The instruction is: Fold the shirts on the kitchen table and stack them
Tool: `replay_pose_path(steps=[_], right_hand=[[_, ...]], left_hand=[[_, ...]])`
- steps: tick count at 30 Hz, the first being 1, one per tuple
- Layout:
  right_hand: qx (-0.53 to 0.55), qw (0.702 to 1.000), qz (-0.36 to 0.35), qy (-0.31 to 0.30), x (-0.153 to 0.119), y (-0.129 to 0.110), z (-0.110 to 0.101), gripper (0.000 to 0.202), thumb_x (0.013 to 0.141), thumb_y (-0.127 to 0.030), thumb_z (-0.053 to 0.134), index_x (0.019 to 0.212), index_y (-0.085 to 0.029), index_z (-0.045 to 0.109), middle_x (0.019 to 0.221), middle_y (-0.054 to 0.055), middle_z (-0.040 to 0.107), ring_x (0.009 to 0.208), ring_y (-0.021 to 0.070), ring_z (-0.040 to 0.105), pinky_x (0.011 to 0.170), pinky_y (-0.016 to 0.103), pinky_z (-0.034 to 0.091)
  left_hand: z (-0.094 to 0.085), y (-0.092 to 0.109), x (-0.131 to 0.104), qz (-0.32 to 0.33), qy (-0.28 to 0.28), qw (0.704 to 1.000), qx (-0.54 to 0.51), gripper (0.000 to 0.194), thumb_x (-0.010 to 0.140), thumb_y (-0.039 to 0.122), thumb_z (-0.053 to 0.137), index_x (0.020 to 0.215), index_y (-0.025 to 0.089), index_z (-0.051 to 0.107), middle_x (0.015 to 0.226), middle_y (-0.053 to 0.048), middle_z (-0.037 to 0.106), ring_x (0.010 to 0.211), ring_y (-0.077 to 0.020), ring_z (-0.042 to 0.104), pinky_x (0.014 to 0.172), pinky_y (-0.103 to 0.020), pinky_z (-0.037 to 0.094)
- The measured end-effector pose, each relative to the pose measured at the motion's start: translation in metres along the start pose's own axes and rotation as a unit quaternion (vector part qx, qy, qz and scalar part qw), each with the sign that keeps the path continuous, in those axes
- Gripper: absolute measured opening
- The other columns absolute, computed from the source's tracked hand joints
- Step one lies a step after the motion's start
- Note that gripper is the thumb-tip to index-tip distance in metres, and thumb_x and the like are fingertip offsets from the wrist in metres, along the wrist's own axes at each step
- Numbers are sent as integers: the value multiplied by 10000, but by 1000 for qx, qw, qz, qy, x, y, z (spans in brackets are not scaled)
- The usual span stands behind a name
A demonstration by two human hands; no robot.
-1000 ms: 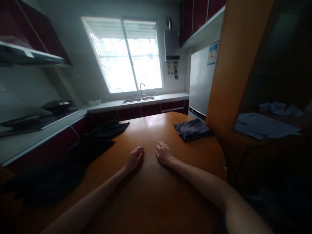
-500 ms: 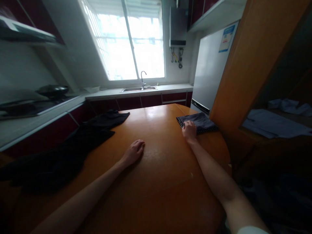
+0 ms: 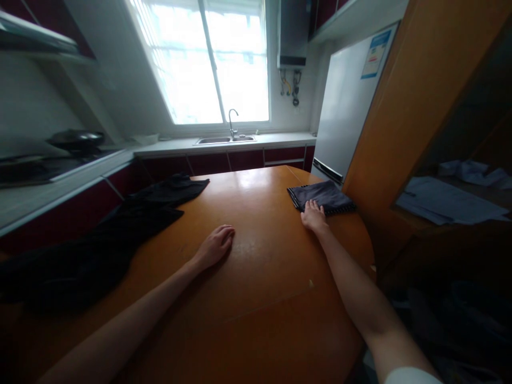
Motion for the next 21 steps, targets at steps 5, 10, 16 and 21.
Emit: replay_pose_path(steps=[5,10,16,21], right_hand=[[4,999,18,32,-5,-8,-6,622,993,-353,394,1501,5,376,1596,242,324,1500,327,256,1206,520,160],[86,988,-48,120,-20,-57,-22,583,1008,-322,331,1491,-6,416,1594,215,346,1515,277,235,1225,454,135],[125,964,-231,-47,-69,-162,29,617,1009,-464,373,1539,-148,390,1629,159,298,1523,263,220,1220,499,141],[101,955,-261,-101,-84,-177,41,602,998,-453,393,1525,-164,423,1637,150,281,1529,268,197,1220,510,132]], left_hand=[[-2,5,0,6,-6,1000,17,313,931,264,458,1168,192,649,1277,-99,628,1195,-250,599,1072,-400,468],[-2,4,0,3,-11,999,36,333,933,272,457,1182,189,662,1296,-101,631,1215,-248,600,1082,-385,467],[12,-5,-1,-25,-64,994,83,436,992,335,411,1370,202,583,1529,-78,487,1473,-263,354,1205,-463,296],[16,1,-4,-40,-119,987,99,475,1017,359,388,1451,214,514,1597,-89,389,1507,-273,281,1213,-507,243]])
Point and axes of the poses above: each hand's wrist, its own x-axis towards the middle knuckle, its own z-axis out of the palm, y = z × x, the point moved 10 cm from there along x, towards the middle knuckle
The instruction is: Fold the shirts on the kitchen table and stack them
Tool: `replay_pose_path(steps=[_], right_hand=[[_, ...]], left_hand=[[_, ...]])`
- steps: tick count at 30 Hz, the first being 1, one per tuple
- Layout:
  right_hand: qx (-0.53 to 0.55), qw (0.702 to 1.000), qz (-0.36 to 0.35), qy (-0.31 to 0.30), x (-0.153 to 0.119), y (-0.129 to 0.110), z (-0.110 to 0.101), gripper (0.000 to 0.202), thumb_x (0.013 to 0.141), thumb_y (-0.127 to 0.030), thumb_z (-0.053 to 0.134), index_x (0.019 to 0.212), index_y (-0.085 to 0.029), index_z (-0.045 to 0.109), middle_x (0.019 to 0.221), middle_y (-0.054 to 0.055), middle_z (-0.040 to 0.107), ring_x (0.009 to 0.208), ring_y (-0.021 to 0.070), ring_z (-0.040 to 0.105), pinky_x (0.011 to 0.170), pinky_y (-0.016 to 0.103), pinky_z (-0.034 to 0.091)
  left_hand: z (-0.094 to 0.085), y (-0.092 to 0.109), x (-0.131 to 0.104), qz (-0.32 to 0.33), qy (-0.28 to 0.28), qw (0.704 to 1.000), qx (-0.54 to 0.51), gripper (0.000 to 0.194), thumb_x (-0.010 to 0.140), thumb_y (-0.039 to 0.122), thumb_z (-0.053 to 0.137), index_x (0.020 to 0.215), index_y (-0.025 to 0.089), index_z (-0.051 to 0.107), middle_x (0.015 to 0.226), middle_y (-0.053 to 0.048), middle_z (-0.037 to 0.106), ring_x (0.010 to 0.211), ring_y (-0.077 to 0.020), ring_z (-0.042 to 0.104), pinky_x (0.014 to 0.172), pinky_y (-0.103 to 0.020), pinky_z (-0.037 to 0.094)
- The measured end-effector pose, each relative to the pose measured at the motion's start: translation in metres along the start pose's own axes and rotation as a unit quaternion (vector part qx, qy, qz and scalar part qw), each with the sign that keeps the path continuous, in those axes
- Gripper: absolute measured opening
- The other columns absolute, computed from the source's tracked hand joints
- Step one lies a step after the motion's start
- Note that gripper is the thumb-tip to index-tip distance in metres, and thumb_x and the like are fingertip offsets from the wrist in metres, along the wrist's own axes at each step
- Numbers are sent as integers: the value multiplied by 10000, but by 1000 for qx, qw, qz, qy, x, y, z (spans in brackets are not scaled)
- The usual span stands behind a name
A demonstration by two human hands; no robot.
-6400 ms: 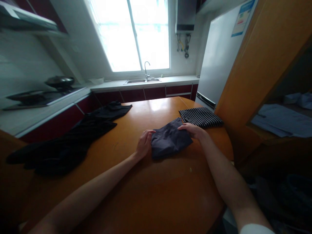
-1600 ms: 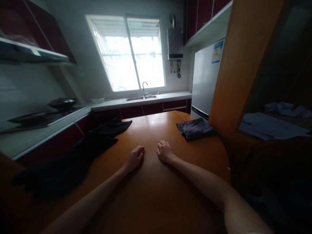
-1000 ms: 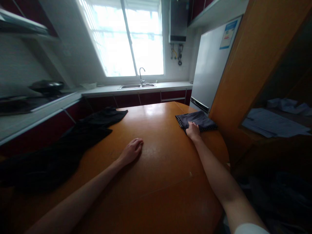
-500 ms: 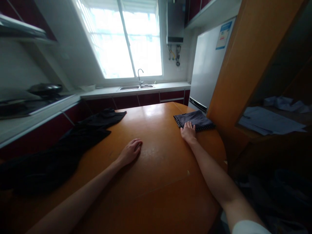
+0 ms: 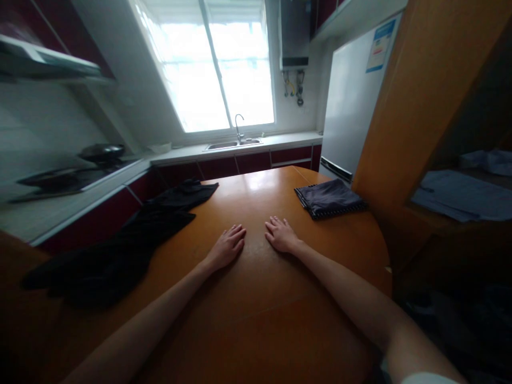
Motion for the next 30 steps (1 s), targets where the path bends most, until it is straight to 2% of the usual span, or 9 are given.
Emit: replay_pose_path(steps=[5,14,19,30], right_hand=[[-26,999,-17,16,-1,13,6,592,990,-444,369,1510,-175,455,1619,143,325,1516,284,240,1207,517,199],[-60,996,-48,53,8,37,30,652,972,-502,288,1481,-152,499,1584,144,392,1492,307,300,1187,549,274],[-69,995,-52,45,9,41,33,684,965,-521,265,1489,-142,490,1590,135,380,1494,308,295,1192,548,271],[-63,994,-64,57,10,45,34,666,966,-516,276,1473,-154,513,1579,140,399,1484,318,316,1182,558,294]], left_hand=[[-5,10,-9,-8,-4,1000,1,457,1009,361,424,1443,249,516,1594,-69,399,1499,-256,301,1215,-487,247],[0,14,-16,12,0,1000,-5,473,1025,420,371,1446,239,486,1596,-87,385,1498,-288,290,1198,-528,268],[-1,16,-17,15,-3,1000,-20,470,1023,411,367,1444,237,483,1585,-94,395,1488,-302,304,1187,-556,274],[-4,16,-16,31,18,999,-26,398,1012,370,408,1361,251,561,1519,-79,475,1452,-275,366,1175,-531,306]])
Point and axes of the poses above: each hand's wrist, its own x-axis towards the middle knuckle, its own z-axis out of the palm, y = z × x, the point moved 10 cm from there along x, towards the middle knuckle
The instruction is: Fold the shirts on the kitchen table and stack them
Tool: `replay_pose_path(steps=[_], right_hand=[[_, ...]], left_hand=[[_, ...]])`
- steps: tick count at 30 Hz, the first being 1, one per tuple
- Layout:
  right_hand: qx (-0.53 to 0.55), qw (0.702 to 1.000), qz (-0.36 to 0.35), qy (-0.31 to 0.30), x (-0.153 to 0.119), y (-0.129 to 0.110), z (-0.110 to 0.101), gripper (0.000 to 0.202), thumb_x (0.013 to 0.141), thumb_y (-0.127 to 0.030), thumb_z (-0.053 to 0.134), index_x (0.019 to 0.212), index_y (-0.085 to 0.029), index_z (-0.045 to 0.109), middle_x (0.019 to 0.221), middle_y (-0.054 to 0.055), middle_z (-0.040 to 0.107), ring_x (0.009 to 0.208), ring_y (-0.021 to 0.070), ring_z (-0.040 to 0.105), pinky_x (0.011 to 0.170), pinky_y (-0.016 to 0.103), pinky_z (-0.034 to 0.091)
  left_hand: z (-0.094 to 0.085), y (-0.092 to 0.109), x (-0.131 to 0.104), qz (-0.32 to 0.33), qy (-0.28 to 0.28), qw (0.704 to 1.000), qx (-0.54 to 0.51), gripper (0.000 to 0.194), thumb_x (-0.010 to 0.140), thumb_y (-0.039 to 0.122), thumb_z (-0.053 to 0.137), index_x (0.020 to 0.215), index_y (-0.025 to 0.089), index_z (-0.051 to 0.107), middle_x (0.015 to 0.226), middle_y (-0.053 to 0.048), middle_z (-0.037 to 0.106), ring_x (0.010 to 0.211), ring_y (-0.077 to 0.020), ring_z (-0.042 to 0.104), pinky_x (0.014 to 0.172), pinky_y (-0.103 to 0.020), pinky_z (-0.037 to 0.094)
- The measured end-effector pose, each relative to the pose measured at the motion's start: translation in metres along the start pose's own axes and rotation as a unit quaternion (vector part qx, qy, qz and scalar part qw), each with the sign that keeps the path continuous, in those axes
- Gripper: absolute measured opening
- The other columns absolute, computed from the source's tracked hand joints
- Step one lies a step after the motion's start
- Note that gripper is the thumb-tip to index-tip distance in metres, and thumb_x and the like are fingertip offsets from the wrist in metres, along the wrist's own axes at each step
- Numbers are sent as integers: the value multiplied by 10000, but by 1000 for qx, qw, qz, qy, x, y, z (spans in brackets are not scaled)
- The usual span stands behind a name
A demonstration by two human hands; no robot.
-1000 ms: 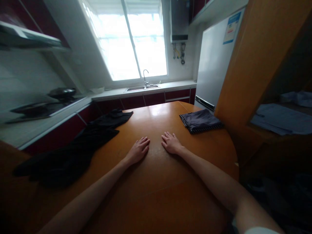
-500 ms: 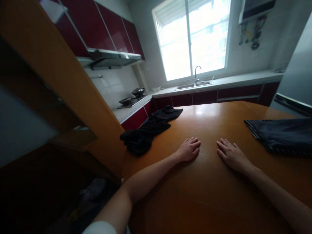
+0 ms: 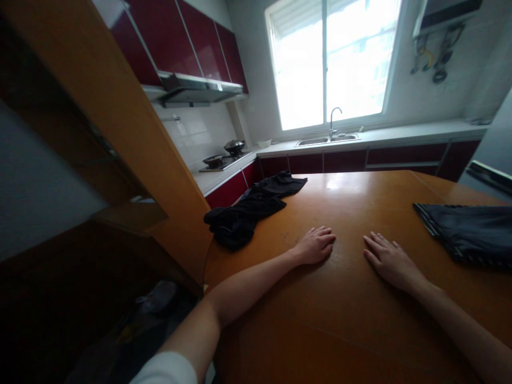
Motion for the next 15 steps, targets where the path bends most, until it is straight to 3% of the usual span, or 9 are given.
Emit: replay_pose_path(steps=[5,8,11,15], right_hand=[[-4,1000,-3,-4,0,1,0,673,967,-523,279,1470,-144,514,1577,146,402,1482,313,321,1185,543,296],[-2,1000,-4,1,0,1,-2,663,970,-520,275,1473,-159,512,1580,138,401,1479,307,330,1183,540,300],[0,1000,-4,3,-1,0,-3,648,973,-519,283,1477,-181,508,1580,132,403,1478,306,333,1180,547,299],[-8,1000,-2,-6,-2,-2,-4,661,979,-528,265,1483,-170,500,1584,134,397,1483,302,321,1184,534,297]], left_hand=[[-10,-6,4,26,26,999,5,340,985,297,465,1257,225,655,1410,-58,590,1304,-201,534,1127,-349,398],[-23,-34,7,-47,49,997,39,272,967,285,509,1122,218,722,1285,-45,670,1187,-166,600,1076,-271,430],[-46,-77,1,-151,88,981,81,257,954,239,512,1074,172,729,1319,-101,639,1247,-214,552,1123,-344,385],[-86,-135,-27,-278,145,941,125,363,933,135,478,1249,164,654,1503,-151,467,1430,-297,337,1196,-524,218]])
Point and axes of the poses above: each hand's wrist, its own x-axis towards the middle knuckle, its own z-axis out of the palm, y = z × x, the point moved 10 cm from there along x, towards the middle knuckle
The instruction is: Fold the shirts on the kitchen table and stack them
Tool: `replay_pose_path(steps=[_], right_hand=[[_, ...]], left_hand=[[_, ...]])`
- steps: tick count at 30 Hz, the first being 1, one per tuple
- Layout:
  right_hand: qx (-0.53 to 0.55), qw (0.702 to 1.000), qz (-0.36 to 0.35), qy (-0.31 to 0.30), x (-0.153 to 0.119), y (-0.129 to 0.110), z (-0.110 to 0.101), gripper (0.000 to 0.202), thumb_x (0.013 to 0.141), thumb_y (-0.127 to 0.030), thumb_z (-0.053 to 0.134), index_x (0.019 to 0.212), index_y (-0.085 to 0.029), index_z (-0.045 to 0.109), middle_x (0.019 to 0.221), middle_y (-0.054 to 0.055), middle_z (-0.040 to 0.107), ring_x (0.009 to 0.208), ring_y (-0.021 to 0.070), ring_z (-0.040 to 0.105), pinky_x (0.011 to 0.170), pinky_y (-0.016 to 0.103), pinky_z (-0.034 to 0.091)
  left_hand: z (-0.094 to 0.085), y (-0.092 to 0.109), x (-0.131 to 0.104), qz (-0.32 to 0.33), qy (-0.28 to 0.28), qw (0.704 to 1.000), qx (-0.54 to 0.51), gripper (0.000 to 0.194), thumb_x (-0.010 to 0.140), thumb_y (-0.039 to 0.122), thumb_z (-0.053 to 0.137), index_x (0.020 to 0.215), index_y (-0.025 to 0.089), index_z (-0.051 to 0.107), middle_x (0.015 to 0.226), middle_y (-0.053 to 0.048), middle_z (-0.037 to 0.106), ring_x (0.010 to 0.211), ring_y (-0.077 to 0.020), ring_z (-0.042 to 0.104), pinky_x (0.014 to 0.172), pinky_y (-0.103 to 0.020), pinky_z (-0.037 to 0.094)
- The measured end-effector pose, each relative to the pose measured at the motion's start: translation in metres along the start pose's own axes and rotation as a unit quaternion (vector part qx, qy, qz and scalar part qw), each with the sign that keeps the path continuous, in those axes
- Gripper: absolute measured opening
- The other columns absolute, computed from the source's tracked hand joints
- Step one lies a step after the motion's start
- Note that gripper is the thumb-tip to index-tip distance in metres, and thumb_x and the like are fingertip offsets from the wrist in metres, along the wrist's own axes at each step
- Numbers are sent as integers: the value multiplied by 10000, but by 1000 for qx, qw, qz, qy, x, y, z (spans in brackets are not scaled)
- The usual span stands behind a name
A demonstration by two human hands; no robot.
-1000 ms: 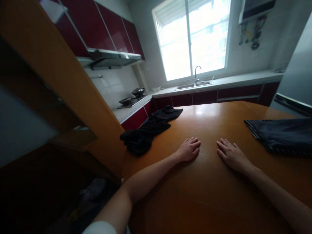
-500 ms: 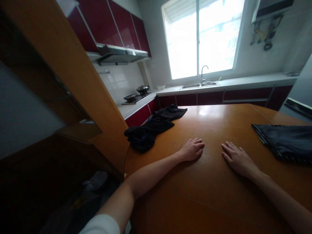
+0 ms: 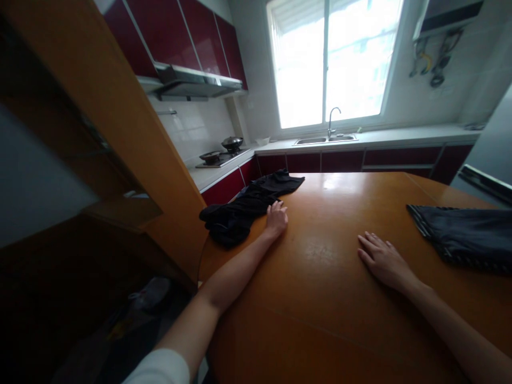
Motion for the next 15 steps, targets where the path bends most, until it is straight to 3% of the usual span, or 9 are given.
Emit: replay_pose_path(steps=[4,8,11,15], right_hand=[[-3,1000,1,-2,0,-2,-2,665,979,-529,267,1482,-162,500,1579,138,406,1482,298,323,1187,512,299],[-6,1000,3,-6,0,-3,-3,661,979,-523,267,1472,-156,511,1581,141,401,1485,304,317,1180,533,302],[-8,1000,5,-9,0,-3,-3,660,983,-517,255,1476,-158,505,1584,141,393,1485,303,318,1176,541,302],[-4,1000,1,-4,0,-4,-4,660,982,-515,259,1474,-151,505,1582,148,396,1486,300,317,1177,530,303]], left_hand=[[-18,-64,4,-114,20,993,33,422,926,107,455,1307,190,616,1395,-184,533,1334,-333,424,1107,-552,315],[-18,-98,5,-170,4,985,38,362,947,111,414,1188,178,675,1196,-180,635,1174,-319,555,998,-498,419],[-15,-96,10,-158,2,987,24,367,964,92,375,1120,160,701,1148,-174,648,1101,-289,599,960,-437,453],[-16,-57,12,-82,27,996,-9,373,1001,102,354,1191,151,671,1186,-157,624,1144,-256,571,1011,-379,435]])
Point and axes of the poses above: each hand's wrist, its own x-axis towards the middle knuckle, its own z-axis out of the palm, y = z × x, the point moved 10 cm from there along x, towards the middle knuckle
